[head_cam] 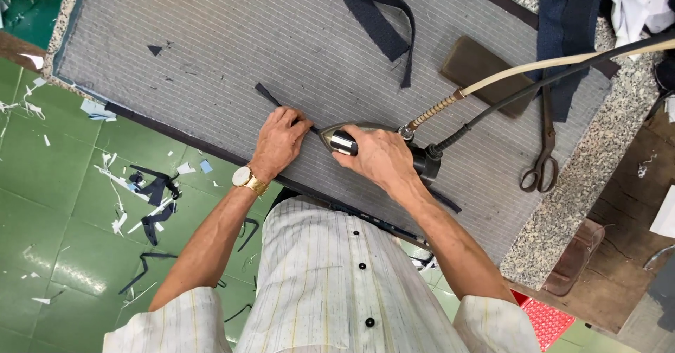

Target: The person cuts a strip of dark fabric with shears, then irons it flat on a workbench using a steam iron and a wooden pressing block. The person folds the strip and continues to press it, repeating the process on multiple sections.

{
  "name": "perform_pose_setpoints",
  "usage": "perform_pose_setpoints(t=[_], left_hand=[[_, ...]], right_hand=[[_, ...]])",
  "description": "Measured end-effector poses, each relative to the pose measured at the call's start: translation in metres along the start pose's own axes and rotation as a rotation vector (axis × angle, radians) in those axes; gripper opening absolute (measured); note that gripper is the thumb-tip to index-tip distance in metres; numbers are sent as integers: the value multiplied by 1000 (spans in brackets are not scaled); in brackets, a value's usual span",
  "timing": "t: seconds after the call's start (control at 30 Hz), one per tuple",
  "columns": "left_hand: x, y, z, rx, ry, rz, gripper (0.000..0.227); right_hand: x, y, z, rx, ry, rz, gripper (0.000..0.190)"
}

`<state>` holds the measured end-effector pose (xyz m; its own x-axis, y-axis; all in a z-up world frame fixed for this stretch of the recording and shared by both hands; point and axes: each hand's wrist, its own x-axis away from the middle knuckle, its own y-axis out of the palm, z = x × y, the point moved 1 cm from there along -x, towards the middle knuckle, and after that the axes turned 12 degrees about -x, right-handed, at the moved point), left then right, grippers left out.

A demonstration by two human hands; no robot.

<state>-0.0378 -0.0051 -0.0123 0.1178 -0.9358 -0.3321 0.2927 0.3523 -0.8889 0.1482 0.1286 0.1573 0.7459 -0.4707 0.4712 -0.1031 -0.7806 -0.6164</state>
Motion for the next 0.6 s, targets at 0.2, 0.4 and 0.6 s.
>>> perform_pose_setpoints(t=[0.2, 0.4, 0.6], left_hand=[[-1, -25, -30, 29, -22, 13, 10], [7, -9, -51, 0, 16, 35, 15], [2, -16, -49, -11, -20, 38, 12]], right_hand=[[-7, 1, -11, -7, -18, 3, 50], [-16, 1, -30, -29, -36, 6, 50], [-29, 4, -38, -18, -37, -10, 49]])
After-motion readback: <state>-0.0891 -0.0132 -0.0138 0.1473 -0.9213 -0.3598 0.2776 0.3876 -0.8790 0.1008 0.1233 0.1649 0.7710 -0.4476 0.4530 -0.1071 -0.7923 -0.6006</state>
